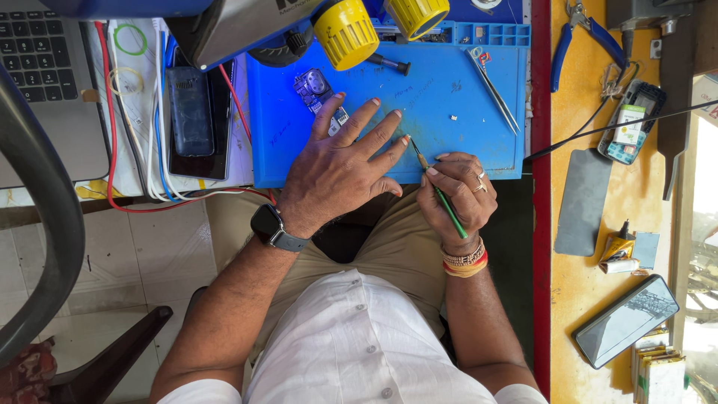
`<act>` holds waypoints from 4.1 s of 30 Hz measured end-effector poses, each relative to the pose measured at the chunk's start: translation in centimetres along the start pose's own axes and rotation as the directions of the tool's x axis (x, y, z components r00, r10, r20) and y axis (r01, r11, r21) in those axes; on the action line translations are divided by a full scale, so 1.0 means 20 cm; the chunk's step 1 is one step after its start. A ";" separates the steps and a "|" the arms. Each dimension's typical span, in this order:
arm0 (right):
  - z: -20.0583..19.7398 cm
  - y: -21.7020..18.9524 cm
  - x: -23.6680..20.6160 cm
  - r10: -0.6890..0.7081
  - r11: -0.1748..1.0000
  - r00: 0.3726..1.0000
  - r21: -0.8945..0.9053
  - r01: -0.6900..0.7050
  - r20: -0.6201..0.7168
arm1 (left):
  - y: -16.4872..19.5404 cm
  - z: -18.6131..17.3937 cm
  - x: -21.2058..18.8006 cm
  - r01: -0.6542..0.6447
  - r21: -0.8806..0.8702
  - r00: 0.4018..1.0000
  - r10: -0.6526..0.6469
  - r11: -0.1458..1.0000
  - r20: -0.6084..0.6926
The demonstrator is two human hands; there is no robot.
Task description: The person is repairing a small electronic circuit board. They use wire cutters to trim a wire, then apply flux with a brush. Finally, they use a soldering iron to solder a component onto the board.
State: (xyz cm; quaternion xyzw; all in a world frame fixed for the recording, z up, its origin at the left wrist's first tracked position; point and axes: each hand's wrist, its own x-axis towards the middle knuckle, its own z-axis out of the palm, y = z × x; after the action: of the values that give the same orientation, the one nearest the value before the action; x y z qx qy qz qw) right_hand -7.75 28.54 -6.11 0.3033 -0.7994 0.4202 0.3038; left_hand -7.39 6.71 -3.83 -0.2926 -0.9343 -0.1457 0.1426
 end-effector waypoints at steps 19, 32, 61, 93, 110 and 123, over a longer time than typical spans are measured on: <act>0.00 0.01 0.00 -0.003 1.000 1.000 0.001 0.003 -0.018 | 0.00 -0.01 0.01 0.006 -0.008 1.000 -0.006 1.000 0.004; 0.00 0.00 -0.01 0.014 1.000 1.000 -0.006 -0.014 -0.001 | 0.00 0.01 0.00 0.008 0.000 1.000 -0.008 1.000 0.002; 0.01 0.00 -0.01 -0.001 1.000 1.000 0.005 0.001 -0.009 | 0.00 0.01 0.00 0.014 -0.003 1.000 -0.014 1.000 0.006; 0.01 -0.01 -0.01 0.003 1.000 1.000 0.006 -0.003 -0.008 | 0.00 0.01 -0.01 0.008 0.001 1.000 -0.008 1.000 -0.014; 0.00 -0.01 -0.01 0.014 1.000 1.000 0.001 -0.014 -0.014 | 0.00 -0.01 -0.01 0.015 -0.016 1.000 -0.016 1.000 -0.012; -0.01 0.00 0.00 0.063 0.998 0.998 0.002 -0.063 -0.001 | 0.00 -0.01 -0.01 0.012 0.001 1.000 -0.012 1.000 -0.012</act>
State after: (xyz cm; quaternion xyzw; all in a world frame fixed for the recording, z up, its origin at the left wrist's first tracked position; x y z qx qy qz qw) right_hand -7.59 28.63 -6.08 0.2782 -0.8079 0.4307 0.2907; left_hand -7.19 6.47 -3.76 -0.2861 -0.9351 -0.1478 0.1477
